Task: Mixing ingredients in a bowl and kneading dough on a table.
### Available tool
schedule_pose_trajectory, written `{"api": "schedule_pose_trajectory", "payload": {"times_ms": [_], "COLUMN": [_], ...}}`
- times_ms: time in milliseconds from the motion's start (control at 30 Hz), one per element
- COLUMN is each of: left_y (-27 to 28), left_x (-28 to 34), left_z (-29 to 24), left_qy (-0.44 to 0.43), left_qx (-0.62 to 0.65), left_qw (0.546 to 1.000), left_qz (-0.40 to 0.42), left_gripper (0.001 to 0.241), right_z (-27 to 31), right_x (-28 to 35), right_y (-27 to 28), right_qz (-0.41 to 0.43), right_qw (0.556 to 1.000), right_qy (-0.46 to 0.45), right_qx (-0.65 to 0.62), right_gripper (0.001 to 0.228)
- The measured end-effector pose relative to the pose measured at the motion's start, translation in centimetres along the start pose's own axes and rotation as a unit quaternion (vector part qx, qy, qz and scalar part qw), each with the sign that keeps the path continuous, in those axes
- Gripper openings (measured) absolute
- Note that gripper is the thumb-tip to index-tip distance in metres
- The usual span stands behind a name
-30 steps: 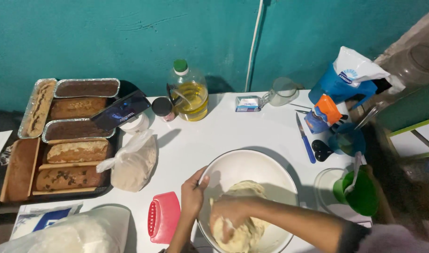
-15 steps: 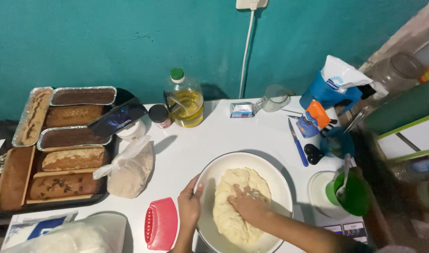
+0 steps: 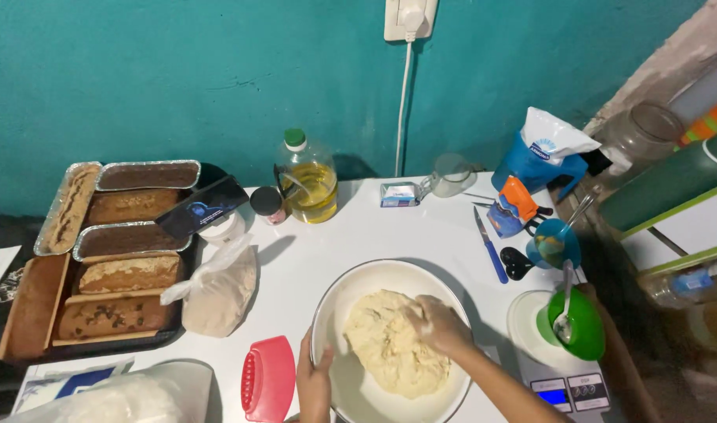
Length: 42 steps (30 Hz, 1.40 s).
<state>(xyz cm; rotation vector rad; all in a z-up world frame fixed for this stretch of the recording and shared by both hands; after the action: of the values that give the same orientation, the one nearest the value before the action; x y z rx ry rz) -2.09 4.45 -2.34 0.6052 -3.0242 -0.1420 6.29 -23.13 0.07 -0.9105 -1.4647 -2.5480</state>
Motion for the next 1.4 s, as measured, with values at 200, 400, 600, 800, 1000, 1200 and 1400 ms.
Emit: {"api": "schedule_pose_trajectory", "payload": {"times_ms": [200,400,600,800,1000,1200,1400], "left_y": [-0.9,-0.9,-1.0,-2.4,-1.6,-3.5,-3.0], "left_x": [-3.8,-6.1,-4.3,-2.8,-1.5,-5.3,-5.5], "left_z": [7.9,8.5,2.1,5.0,3.3,2.9,3.2], "left_qy": [0.068,0.08,0.179,0.042,-0.018,0.126,0.086], "left_qx": [0.151,0.186,0.149,0.129,0.071,0.2,0.154], "left_qw": [0.985,0.979,0.972,0.99,0.995,0.97,0.984], "left_qz": [-0.043,-0.02,-0.039,-0.049,-0.061,0.062,0.035], "left_gripper": [0.038,0.045,0.044,0.042,0.041,0.043,0.041], "right_z": [9.5,10.5,2.8,5.5,8.9,11.4,8.6], "right_x": [-4.4,4.7,9.2,3.4,1.5,3.7,-1.6], "right_y": [-7.4,-7.2,-1.1,-6.6,-8.8,-6.8,1.2], "right_qz": [0.255,0.41,0.1,-0.058,-0.018,0.16,0.009], "right_qw": [0.963,0.85,0.949,0.932,0.889,0.773,0.9], "right_qy": [0.015,0.312,0.249,0.247,0.413,0.551,0.338], "right_qx": [-0.085,0.113,0.167,0.26,0.196,0.271,0.276], "right_gripper": [0.052,0.038,0.043,0.058,0.056,0.027,0.056]}}
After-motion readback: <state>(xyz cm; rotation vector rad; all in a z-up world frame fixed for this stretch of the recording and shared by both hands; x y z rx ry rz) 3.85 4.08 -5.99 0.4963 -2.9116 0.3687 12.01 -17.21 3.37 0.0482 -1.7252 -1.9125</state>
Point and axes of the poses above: each hand's wrist, its own x-axis away from the middle knuckle, its own y-axis out of the back of the hand, z = x × y, the point moved 6 cm from there along -x, towards the middle knuckle, and after that the axes turned 14 degrees about -y, right-handed, at the moved point
